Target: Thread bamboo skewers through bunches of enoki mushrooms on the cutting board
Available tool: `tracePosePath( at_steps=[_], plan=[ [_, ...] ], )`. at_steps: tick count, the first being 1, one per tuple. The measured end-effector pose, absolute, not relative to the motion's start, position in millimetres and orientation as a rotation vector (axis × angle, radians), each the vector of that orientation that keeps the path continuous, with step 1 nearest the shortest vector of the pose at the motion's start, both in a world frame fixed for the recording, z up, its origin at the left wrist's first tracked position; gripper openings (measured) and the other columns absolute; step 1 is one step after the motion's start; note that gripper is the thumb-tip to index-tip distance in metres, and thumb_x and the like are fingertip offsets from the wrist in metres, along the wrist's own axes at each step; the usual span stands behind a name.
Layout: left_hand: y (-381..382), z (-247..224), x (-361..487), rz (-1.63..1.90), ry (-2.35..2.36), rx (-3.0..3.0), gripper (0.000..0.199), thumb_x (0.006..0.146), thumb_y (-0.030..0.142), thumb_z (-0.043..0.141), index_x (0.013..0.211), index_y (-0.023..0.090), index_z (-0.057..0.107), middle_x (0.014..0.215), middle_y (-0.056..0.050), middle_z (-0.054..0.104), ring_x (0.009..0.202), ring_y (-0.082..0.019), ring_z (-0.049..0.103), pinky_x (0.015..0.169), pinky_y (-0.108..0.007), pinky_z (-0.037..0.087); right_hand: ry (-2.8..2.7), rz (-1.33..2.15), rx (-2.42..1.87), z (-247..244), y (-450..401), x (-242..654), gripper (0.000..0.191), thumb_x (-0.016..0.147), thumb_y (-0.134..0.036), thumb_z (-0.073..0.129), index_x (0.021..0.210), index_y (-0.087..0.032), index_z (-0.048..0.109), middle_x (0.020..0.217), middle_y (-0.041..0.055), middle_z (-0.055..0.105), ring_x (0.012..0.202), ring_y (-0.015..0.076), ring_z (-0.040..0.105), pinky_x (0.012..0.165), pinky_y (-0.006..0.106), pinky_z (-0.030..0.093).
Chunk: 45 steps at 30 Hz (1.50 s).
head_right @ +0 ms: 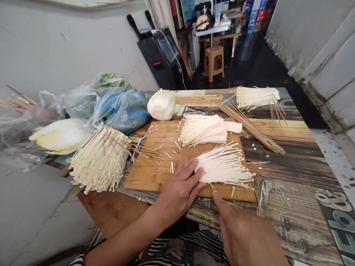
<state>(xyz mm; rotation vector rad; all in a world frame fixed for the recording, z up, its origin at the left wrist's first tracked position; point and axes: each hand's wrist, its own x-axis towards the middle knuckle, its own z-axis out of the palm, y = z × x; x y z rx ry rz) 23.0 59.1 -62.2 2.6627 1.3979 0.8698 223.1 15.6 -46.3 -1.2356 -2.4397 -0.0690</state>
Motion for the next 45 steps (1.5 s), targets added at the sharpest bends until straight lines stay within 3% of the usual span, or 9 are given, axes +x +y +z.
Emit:
tracePosePath(
  at_steps=[9,14,18,23,27,33,45],
  plan=[
    [59,-64,23,0.849,1.410,2.660,0.031,0.097,0.029,0.049,0.113,0.007,0.061,0.126,-0.020,0.061,0.126,-0.027,0.053,0.106,-0.047,0.047,-2.410,-0.085,-1.249,-48,17,219,0.037,0.094,-0.015,0.033,0.119,-0.009,0.060,0.066,0.0031,0.070,0.043,0.0137,0.060,0.044,0.023,0.051],
    [59,-62,22,0.819,1.411,2.663,0.030,0.095,0.029,0.051,0.114,0.008,0.061,0.127,-0.020,0.060,0.127,-0.028,0.052,0.106,-0.048,0.046,-2.405,-0.060,-1.211,-55,15,221,0.038,0.093,-0.012,0.036,0.123,-0.008,0.058,0.073,0.0050,0.073,0.048,0.0124,0.062,0.051,0.021,0.055],
    [59,-59,23,0.829,1.433,2.655,0.030,0.094,0.029,0.053,0.113,0.007,0.061,0.125,-0.020,0.060,0.123,-0.030,0.055,0.104,-0.047,0.048,-2.407,-0.055,-1.208,-60,13,224,0.036,0.093,-0.012,0.037,0.123,-0.007,0.057,0.080,0.0065,0.074,0.053,0.0129,0.065,0.049,0.020,0.054],
    [58,-55,23,0.778,1.513,2.687,0.032,0.094,0.032,0.053,0.113,0.007,0.061,0.135,-0.025,0.051,0.119,-0.032,0.057,0.096,-0.048,0.052,-2.414,-0.033,-1.222,-62,12,226,0.037,0.095,-0.014,0.035,0.126,-0.007,0.055,0.078,0.0053,0.073,0.052,0.0133,0.065,0.048,0.021,0.054],
    [59,-53,21,0.728,1.484,2.701,0.032,0.093,0.034,0.054,0.114,0.010,0.060,0.131,-0.020,0.057,0.120,-0.030,0.056,0.099,-0.048,0.050,-2.399,-0.033,-1.226,-65,11,228,0.037,0.096,-0.016,0.035,0.127,-0.009,0.054,0.082,0.0054,0.074,0.052,0.0124,0.065,0.047,0.020,0.053],
    [63,-51,18,0.720,1.425,2.689,0.034,0.094,0.036,0.053,0.115,0.010,0.061,0.128,-0.017,0.061,0.123,-0.029,0.054,0.101,-0.046,0.049,-2.375,-0.041,-1.191,-70,11,228,0.037,0.097,-0.014,0.036,0.130,-0.010,0.050,0.097,0.0066,0.074,0.069,0.0114,0.070,0.054,0.017,0.054],
    [66,-52,17,0.693,1.389,2.677,0.034,0.094,0.035,0.053,0.114,0.009,0.061,0.129,-0.018,0.060,0.123,-0.029,0.054,0.101,-0.047,0.049,-2.381,-0.173,-1.196,-63,15,220,0.035,0.092,-0.007,0.035,0.115,-0.006,0.062,0.081,0.0060,0.074,0.050,0.0106,0.063,0.049,0.019,0.052]
  ],
)
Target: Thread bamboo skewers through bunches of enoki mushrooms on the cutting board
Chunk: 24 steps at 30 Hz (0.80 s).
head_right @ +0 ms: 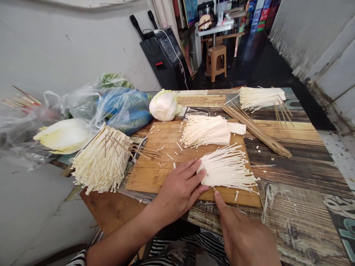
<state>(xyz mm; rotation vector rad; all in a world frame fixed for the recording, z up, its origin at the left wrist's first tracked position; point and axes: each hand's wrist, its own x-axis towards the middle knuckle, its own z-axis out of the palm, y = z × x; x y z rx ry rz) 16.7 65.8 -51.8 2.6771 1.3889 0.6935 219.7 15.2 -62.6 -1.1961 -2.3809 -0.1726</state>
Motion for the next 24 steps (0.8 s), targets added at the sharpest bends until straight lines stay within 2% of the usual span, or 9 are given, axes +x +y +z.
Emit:
tracePosePath(
  at_steps=[10,13,15,19,22,24],
  plan=[
    [66,-54,17,0.757,1.371,2.653,0.031,0.093,0.033,0.055,0.112,0.009,0.062,0.127,-0.018,0.061,0.123,-0.029,0.055,0.101,-0.046,0.050,-2.318,-0.384,-1.279,-66,19,204,0.032,0.095,-0.012,0.037,0.112,-0.008,0.063,0.069,0.0028,0.070,0.038,0.0094,0.053,0.039,0.023,0.037],
    [66,-57,16,0.844,1.349,2.612,0.030,0.092,0.034,0.056,0.113,0.012,0.060,0.127,-0.016,0.061,0.123,-0.028,0.055,0.101,-0.045,0.051,-2.309,-0.459,-1.298,-62,20,201,0.030,0.094,-0.011,0.039,0.112,-0.009,0.063,0.069,0.0024,0.069,0.036,0.0097,0.050,0.038,0.026,0.034],
    [65,-56,14,0.899,1.308,2.626,0.039,0.092,0.037,0.056,0.124,0.013,0.053,0.135,-0.017,0.055,0.128,-0.028,0.050,0.103,-0.046,0.049,-2.321,-0.515,-1.298,-52,19,203,0.031,0.092,-0.009,0.040,0.114,-0.007,0.062,0.068,0.0025,0.068,0.037,0.0106,0.051,0.038,0.027,0.034],
    [56,-40,12,1.216,1.254,2.711,0.068,0.092,0.036,0.056,0.148,0.013,0.024,0.150,-0.022,0.036,0.142,-0.028,0.032,0.111,-0.048,0.040,-2.300,-0.558,-1.223,-13,13,214,0.035,0.093,-0.012,0.038,0.120,-0.006,0.060,0.071,0.0040,0.070,0.041,0.0113,0.054,0.039,0.027,0.037],
    [43,-21,9,1.512,1.304,2.657,0.076,0.093,0.032,0.054,0.153,0.013,0.010,0.155,-0.020,0.027,0.144,-0.028,0.027,0.113,-0.049,0.037,-2.168,-0.310,-1.264,14,4,217,0.035,0.096,-0.024,0.042,0.124,-0.015,0.061,0.083,0.0050,0.073,0.053,0.0113,0.062,0.047,0.022,0.045],
    [33,-11,7,1.591,1.369,2.625,0.075,0.093,0.029,0.049,0.153,0.010,0.008,0.156,-0.019,0.023,0.144,-0.029,0.026,0.115,-0.050,0.033,-1.962,-0.011,-1.372,18,-1,214,0.035,0.094,-0.032,0.047,0.124,-0.020,0.062,0.092,0.0068,0.073,0.067,0.0132,0.066,0.056,0.021,0.050]
  ],
)
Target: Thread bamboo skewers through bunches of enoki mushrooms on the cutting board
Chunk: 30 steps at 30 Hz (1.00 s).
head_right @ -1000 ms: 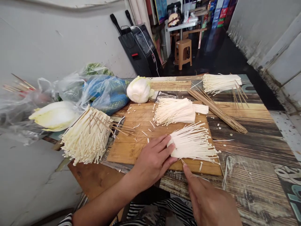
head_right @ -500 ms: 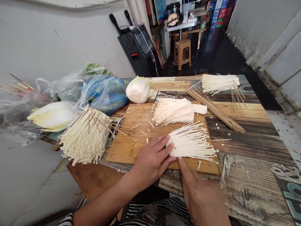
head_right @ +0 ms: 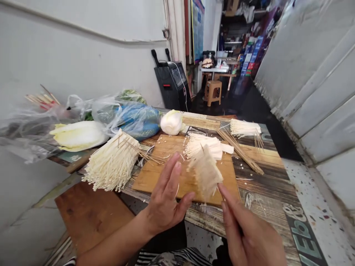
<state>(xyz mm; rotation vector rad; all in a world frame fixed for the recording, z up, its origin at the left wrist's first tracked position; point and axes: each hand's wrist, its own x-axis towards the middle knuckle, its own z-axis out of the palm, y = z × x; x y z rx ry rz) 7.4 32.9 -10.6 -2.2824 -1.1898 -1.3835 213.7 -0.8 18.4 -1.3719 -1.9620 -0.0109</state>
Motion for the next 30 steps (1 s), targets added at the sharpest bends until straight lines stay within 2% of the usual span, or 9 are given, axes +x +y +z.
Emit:
tracePosePath(
  at_steps=[2,5,7,8,10,12,14,21,30],
  plan=[
    [26,-5,6,-1.321,-1.257,-2.245,0.070,0.094,0.027,0.045,0.152,0.007,0.011,0.155,-0.020,0.025,0.145,-0.029,0.024,0.117,-0.050,0.029,-1.679,0.379,-1.453,8,-1,208,0.039,0.091,-0.041,0.052,0.123,-0.021,0.064,0.085,0.0067,0.071,0.064,0.0133,0.063,0.054,0.022,0.049],
    [24,-7,4,-1.100,-1.419,-2.279,0.060,0.096,0.029,0.039,0.149,0.005,0.021,0.152,-0.019,0.033,0.146,-0.026,0.022,0.119,-0.048,0.026,-1.266,1.003,-1.436,-25,4,197,0.055,0.085,-0.051,0.058,0.126,-0.015,0.059,0.055,-0.0026,0.052,0.042,0.0076,0.042,0.038,0.018,0.032],
    [27,-14,7,-0.912,-1.518,-2.346,0.054,0.098,0.031,0.034,0.146,0.006,0.029,0.152,-0.016,0.036,0.146,-0.025,0.023,0.120,-0.046,0.024,-1.085,1.188,-1.438,-49,7,193,0.064,0.083,-0.055,0.059,0.128,-0.010,0.056,0.050,-0.0072,0.042,0.037,0.0059,0.032,0.035,0.018,0.024],
    [29,-19,10,-0.814,-1.547,-2.392,0.053,0.099,0.033,0.033,0.145,0.006,0.032,0.152,-0.016,0.036,0.146,-0.025,0.023,0.120,-0.046,0.023,-1.069,1.191,-1.466,-58,8,192,0.065,0.082,-0.055,0.058,0.127,-0.008,0.056,0.049,-0.0072,0.042,0.037,0.0063,0.032,0.035,0.018,0.024],
    [34,-30,18,-0.632,-1.543,-2.506,0.057,0.099,0.042,0.032,0.144,0.006,0.036,0.152,-0.015,0.035,0.145,-0.025,0.026,0.121,-0.045,0.021,-1.202,1.059,-1.542,-70,7,194,0.058,0.083,-0.050,0.055,0.123,-0.007,0.059,0.054,-0.0020,0.053,0.042,0.0096,0.044,0.038,0.021,0.034],
    [38,-40,29,-0.480,-1.497,-2.610,0.065,0.098,0.050,0.031,0.143,0.004,0.036,0.152,-0.016,0.035,0.144,-0.026,0.028,0.120,-0.043,0.022,-1.447,0.835,-1.594,-73,6,198,0.049,0.086,-0.041,0.050,0.120,-0.009,0.063,0.071,0.0071,0.067,0.054,0.0140,0.058,0.049,0.025,0.045],
    [42,-48,39,-0.386,-1.465,-2.653,0.068,0.098,0.052,0.032,0.144,0.002,0.034,0.152,-0.017,0.034,0.144,-0.026,0.028,0.120,-0.042,0.021,-1.652,0.604,-1.608,-73,4,202,0.044,0.089,-0.034,0.043,0.119,-0.010,0.065,0.083,0.0114,0.072,0.061,0.0165,0.065,0.056,0.027,0.048],
    [56,-56,50,-0.263,-1.451,-2.681,0.058,0.100,0.040,0.032,0.144,0.002,0.036,0.152,-0.016,0.034,0.144,-0.025,0.028,0.120,-0.040,0.021,-2.029,0.051,-1.588,-75,-1,208,0.041,0.094,-0.019,0.037,0.123,-0.005,0.062,0.067,0.0090,0.070,0.043,0.0157,0.058,0.043,0.026,0.040],
    [59,-56,46,-0.276,-1.414,-2.729,0.055,0.101,0.037,0.030,0.146,0.007,0.034,0.155,-0.012,0.031,0.145,-0.022,0.025,0.121,-0.038,0.020,-2.210,-0.179,-1.593,-74,-2,211,0.042,0.091,-0.011,0.036,0.129,-0.003,0.053,0.056,0.0036,0.064,0.038,0.0154,0.054,0.037,0.026,0.034]
  ],
)
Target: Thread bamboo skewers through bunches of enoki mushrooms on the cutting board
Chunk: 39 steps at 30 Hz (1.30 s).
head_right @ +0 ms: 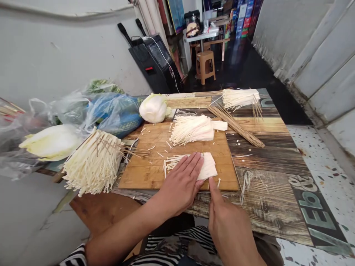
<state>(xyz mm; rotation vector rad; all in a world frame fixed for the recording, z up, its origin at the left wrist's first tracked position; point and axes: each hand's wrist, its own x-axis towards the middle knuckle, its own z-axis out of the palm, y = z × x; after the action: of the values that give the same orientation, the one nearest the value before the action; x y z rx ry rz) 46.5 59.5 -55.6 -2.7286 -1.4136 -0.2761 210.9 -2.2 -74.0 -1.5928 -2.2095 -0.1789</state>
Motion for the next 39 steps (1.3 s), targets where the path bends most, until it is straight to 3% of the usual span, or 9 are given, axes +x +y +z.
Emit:
tracePosePath(
  at_steps=[10,17,23,30,34,39],
  plan=[
    [61,-56,48,-0.235,-1.455,-2.784,0.055,0.100,0.036,0.029,0.146,0.006,0.035,0.155,-0.014,0.030,0.145,-0.023,0.025,0.120,-0.039,0.022,-2.302,-0.314,-1.548,-72,-21,215,0.054,0.083,-0.004,0.034,0.137,-0.006,0.039,0.068,0.0064,0.070,0.041,0.0131,0.057,0.038,0.023,0.037],
    [61,-56,47,-0.239,-1.456,-2.786,0.054,0.100,0.036,0.032,0.145,0.006,0.036,0.154,-0.013,0.031,0.144,-0.023,0.026,0.120,-0.038,0.022,-2.289,0.066,-1.637,-70,-20,218,0.061,0.078,-0.011,0.042,0.138,-0.013,0.048,0.059,0.0066,0.065,0.040,0.0167,0.054,0.036,0.026,0.037],
    [62,-55,47,-0.235,-1.429,-2.787,0.054,0.100,0.036,0.032,0.145,0.005,0.036,0.154,-0.015,0.031,0.144,-0.024,0.026,0.120,-0.040,0.025,-2.224,0.126,-1.578,-82,-24,222,0.066,0.079,-0.012,0.041,0.145,-0.020,0.043,0.059,0.0058,0.065,0.040,0.0186,0.053,0.038,0.029,0.041],
    [63,-55,45,-0.218,-1.417,-2.814,0.054,0.100,0.035,0.031,0.145,0.005,0.035,0.155,-0.014,0.030,0.145,-0.024,0.025,0.120,-0.039,0.024,-2.230,0.083,-1.591,-81,-25,220,0.066,0.078,-0.010,0.041,0.143,-0.018,0.044,0.058,0.0047,0.064,0.040,0.0177,0.053,0.038,0.027,0.042],
    [62,-56,46,-0.254,-1.422,-2.804,0.053,0.100,0.034,0.030,0.144,0.005,0.036,0.154,-0.014,0.031,0.144,-0.024,0.027,0.120,-0.039,0.025,-2.300,-0.069,-1.577,-76,-20,217,0.061,0.079,-0.006,0.038,0.139,-0.012,0.047,0.062,0.0059,0.066,0.041,0.0153,0.055,0.036,0.024,0.038],
    [62,-54,46,-0.273,-1.425,-2.803,0.052,0.100,0.034,0.031,0.143,0.006,0.038,0.154,-0.013,0.033,0.144,-0.024,0.027,0.119,-0.039,0.026,-2.262,-0.232,-1.553,-75,-19,211,0.059,0.084,-0.004,0.033,0.143,-0.008,0.035,0.064,0.0043,0.068,0.041,0.0130,0.055,0.038,0.022,0.039]
  ],
)
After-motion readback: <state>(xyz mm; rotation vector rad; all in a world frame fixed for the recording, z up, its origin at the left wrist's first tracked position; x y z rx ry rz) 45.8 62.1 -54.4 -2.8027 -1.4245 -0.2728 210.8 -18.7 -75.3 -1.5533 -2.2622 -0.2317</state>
